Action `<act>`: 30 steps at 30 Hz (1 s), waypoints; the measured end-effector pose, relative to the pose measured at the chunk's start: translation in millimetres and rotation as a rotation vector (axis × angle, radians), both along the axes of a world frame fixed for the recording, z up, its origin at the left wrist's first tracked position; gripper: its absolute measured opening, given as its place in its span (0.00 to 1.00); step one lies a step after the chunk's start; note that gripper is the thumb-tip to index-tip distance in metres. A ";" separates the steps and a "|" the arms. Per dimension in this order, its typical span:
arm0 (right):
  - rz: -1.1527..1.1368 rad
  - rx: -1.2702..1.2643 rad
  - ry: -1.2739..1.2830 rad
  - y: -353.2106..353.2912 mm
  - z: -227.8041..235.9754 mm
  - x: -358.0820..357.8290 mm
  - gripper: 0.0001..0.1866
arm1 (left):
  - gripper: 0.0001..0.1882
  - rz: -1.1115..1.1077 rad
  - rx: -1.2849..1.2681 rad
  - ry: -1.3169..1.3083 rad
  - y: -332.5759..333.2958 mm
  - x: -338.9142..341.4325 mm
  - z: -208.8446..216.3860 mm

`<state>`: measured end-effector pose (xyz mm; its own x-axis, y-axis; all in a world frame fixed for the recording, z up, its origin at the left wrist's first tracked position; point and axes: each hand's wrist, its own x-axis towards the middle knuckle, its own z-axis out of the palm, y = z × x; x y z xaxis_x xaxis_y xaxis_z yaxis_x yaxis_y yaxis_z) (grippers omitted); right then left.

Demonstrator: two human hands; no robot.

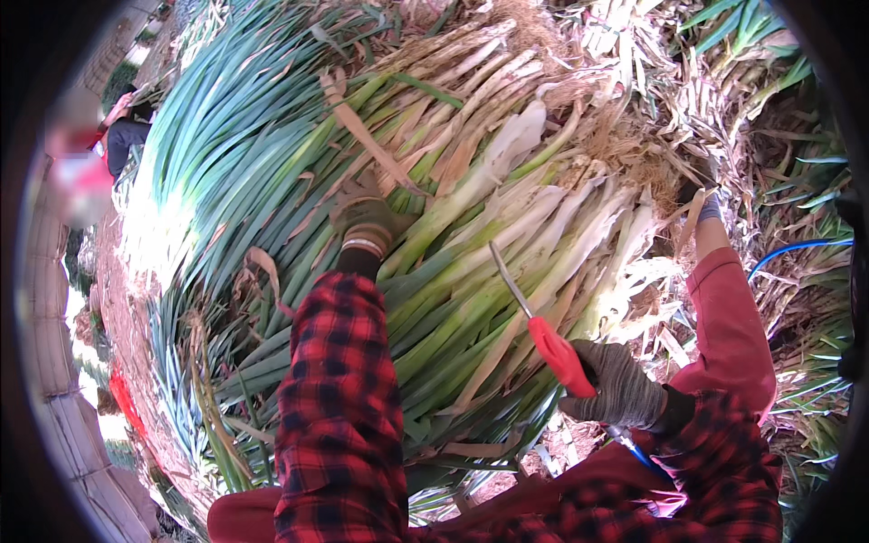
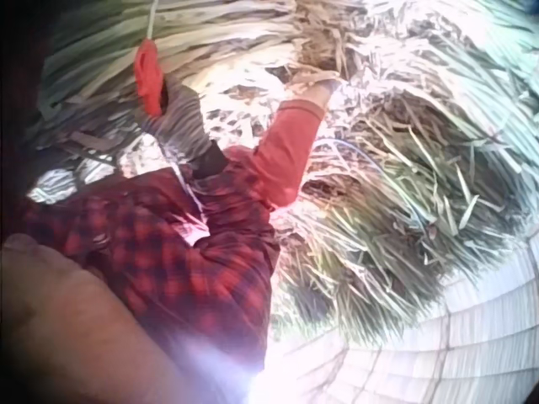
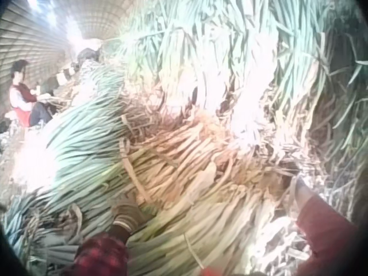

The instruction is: The person sits on the ground and uses a red knife to trim the outer leaves of large green plants. The trimmed leaves are placed aside while the person continues to work through the pile.

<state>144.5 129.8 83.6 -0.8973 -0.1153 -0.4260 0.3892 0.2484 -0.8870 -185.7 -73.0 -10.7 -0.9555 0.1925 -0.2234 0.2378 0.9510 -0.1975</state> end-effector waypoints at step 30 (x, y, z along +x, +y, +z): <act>-0.144 0.148 0.160 21.3 -41.5 69.7 0.21 | 0.57 -0.165 0.122 -0.566 -3.1 151.0 68.5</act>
<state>214.2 151.2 42.0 -0.9574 0.0714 -0.2798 0.2873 0.3328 -0.8981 -34.7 -76.1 57.8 -0.6496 0.3849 -0.6557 0.4208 0.9003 0.1115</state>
